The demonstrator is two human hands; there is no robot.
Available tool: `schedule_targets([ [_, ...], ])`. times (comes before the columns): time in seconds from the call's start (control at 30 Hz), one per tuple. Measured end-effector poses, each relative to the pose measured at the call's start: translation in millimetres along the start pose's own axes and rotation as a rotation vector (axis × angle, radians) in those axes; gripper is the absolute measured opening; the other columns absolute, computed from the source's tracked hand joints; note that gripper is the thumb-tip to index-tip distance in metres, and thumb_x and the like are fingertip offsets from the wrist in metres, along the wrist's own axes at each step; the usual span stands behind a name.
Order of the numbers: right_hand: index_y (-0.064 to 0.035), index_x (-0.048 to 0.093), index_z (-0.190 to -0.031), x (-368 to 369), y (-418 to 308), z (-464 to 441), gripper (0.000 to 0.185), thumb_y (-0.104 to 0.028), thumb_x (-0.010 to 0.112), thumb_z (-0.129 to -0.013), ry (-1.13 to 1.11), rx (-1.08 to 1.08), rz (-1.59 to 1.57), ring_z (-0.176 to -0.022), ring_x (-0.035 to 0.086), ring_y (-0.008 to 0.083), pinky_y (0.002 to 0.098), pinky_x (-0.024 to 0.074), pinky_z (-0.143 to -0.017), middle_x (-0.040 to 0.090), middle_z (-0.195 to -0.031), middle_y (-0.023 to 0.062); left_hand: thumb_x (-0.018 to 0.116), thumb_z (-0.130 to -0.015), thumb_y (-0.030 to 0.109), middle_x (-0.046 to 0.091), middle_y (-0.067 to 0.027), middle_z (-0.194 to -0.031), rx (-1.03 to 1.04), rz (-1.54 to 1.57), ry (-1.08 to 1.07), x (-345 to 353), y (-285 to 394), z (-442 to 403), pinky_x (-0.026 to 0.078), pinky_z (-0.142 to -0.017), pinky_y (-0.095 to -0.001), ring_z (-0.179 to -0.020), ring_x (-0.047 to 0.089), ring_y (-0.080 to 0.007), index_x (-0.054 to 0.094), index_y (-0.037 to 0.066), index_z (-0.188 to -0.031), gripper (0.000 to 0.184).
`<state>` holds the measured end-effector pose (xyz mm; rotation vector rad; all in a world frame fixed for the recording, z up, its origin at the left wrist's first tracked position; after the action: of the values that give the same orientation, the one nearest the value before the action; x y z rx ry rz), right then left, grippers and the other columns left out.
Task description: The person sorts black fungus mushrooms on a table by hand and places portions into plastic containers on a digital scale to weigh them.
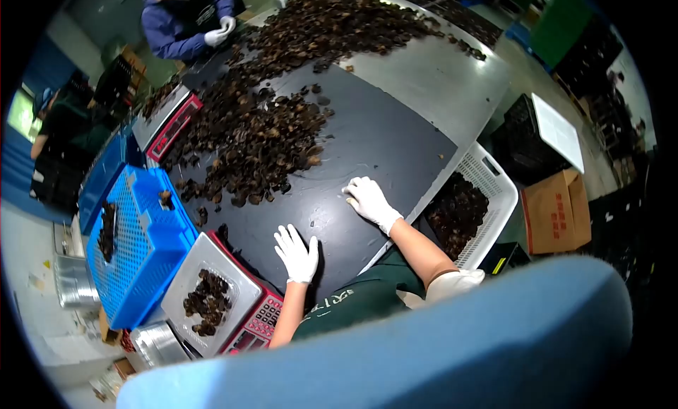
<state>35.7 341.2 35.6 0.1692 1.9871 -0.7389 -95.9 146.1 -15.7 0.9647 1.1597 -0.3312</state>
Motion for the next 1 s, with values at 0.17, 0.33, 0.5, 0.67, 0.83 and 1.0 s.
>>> schedule_targets([
  [0.17,-0.0103,0.073,-0.084,-64.8,84.4,47.4,0.018,-0.009,0.055,-0.08,0.142,0.218,-0.059,-0.09,0.064,0.0328,0.0432,0.051,-0.083,0.069,-0.09,0.012,0.047,-0.092,0.046,0.019,-0.0322,-0.154,0.133,-0.241,0.012,35.8,41.4,-18.8,0.008,-0.115,-0.0598,-0.145,0.012,-0.0464,0.028,-0.01,-0.146,0.08],
  [0.33,-0.0075,0.068,-0.095,-152.5,178.7,153.2,0.014,-0.011,0.062,-0.083,0.403,0.5,0.097,-0.088,0.064,0.033,0.0416,0.0519,-0.079,0.067,-0.094,0.0135,0.059,-0.079,0.011,0.049,-0.0236,-0.134,1.169,0.539,-0.434,70.6,217.0,89.0,0.036,-0.107,-0.0474,-0.124,0.048,-0.041,0.054,0.001,-0.125,0.048],
  [0.5,-0.0062,0.068,-0.097,-189.0,211.7,245.3,0.016,-0.011,0.063,-0.083,0.371,0.736,0.2,-0.092,0.064,0.0323,0.0407,0.0505,-0.084,0.067,-0.096,0.0119,0.055,-0.085,0.023,0.048,-0.0242,-0.136,0.701,0.119,-0.183,9.6,174.2,-3.6,0.038,-0.099,-0.0501,-0.119,0.049,-0.0395,0.056,0.003,-0.124,0.044],
  [0.67,-0.0058,0.069,-0.097,-174.5,220.3,277.6,0.018,-0.014,0.062,-0.083,0.365,0.824,0.103,-0.093,0.063,0.0324,0.0412,0.0501,-0.085,0.068,-0.096,0.0123,0.052,-0.085,0.036,0.038,-0.0266,-0.146,0.342,-0.41,0.103,38.1,113.6,-49.1,0.028,-0.1,-0.0666,-0.132,0.034,-0.0486,0.046,-0.001,-0.135,0.062],
  [0.83,-0.0103,0.069,-0.098,-152.5,206.3,241.6,0.018,-0.017,0.063,-0.082,0.245,0.685,0.051,-0.094,0.063,0.0293,0.0411,0.0484,-0.085,0.067,-0.097,0.009,0.062,-0.071,0.022,0.056,-0.0193,-0.098,1.557,0.399,-0.233,65.1,304.2,113.2,0.044,-0.078,-0.0485,-0.092,0.054,-0.0398,0.058,0.007,-0.097,0.03],
  [1.0,-0.0086,0.069,-0.098,-183.6,209.2,287.2,0.018,-0.016,0.062,-0.083,0.256,0.778,0.063,-0.094,0.062,0.0291,0.0406,0.0483,-0.085,0.067,-0.096,0.0087,0.056,-0.079,0.024,0.055,-0.0257,-0.115,0.76,-0.13,-0.158,60.6,273.6,-68.2,0.039,-0.093,-0.0539,-0.112,0.049,-0.0425,0.058,0.0,-0.112,0.041],
])
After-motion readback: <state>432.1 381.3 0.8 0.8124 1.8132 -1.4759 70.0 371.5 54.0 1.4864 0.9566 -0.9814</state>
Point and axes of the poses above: each hand's wrist, its own z-axis away from the middle knuckle, its own x-axis out of the palm, y = z × x, the point moved 10 cm from there along -z, towards the middle knuckle
